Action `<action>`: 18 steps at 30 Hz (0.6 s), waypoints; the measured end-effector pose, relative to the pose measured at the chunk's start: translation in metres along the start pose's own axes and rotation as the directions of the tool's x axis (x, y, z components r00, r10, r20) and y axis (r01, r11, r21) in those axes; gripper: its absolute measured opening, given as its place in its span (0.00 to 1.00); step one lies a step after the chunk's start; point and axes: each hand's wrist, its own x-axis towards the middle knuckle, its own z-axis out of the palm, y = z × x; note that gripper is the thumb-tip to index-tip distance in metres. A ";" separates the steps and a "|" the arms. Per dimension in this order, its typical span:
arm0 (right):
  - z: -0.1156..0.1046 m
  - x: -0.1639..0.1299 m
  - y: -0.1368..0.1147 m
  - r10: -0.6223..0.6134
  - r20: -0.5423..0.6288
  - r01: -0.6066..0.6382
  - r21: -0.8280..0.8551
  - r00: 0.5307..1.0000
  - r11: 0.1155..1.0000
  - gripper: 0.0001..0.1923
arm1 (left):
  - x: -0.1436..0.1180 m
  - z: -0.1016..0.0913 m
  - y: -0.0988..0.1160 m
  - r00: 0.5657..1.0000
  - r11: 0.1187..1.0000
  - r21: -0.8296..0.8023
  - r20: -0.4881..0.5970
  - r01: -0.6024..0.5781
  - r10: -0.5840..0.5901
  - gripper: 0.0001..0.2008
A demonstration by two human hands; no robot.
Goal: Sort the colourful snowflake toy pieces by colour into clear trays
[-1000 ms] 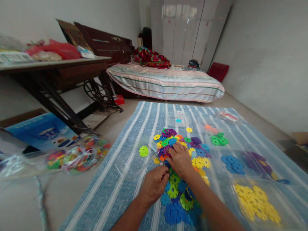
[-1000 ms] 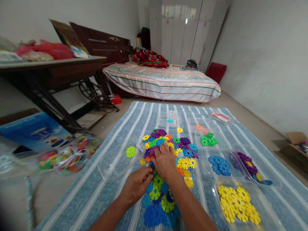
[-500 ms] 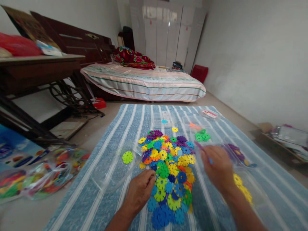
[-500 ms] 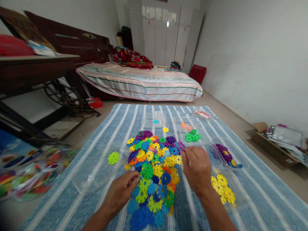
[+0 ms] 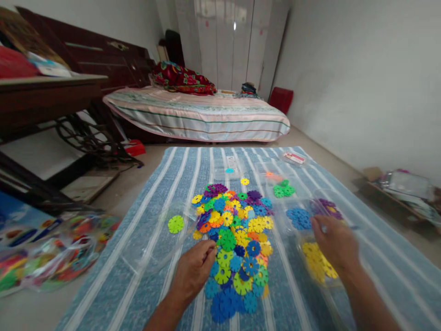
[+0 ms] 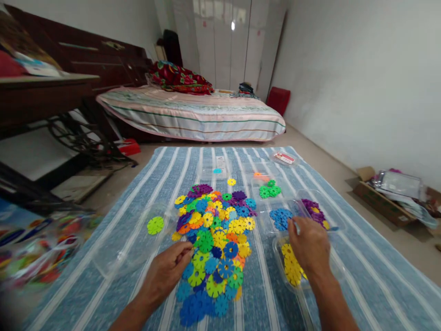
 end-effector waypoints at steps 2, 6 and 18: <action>0.003 -0.005 -0.015 -0.061 0.004 0.061 0.105 0.998 0.993 0.19 | 0.002 0.000 -0.002 1.000 1.000 -0.009 -0.024 -0.008 0.007 0.10; 0.001 -0.013 -0.014 -0.121 -0.006 0.119 0.215 0.993 0.969 0.18 | 0.004 0.000 -0.005 0.999 1.000 -0.029 -0.042 -0.010 0.009 0.10; -0.007 0.035 0.119 0.060 0.326 -0.057 -0.019 0.943 0.998 0.15 | 0.008 0.002 -0.014 0.996 0.999 -0.022 -0.082 0.045 -0.046 0.12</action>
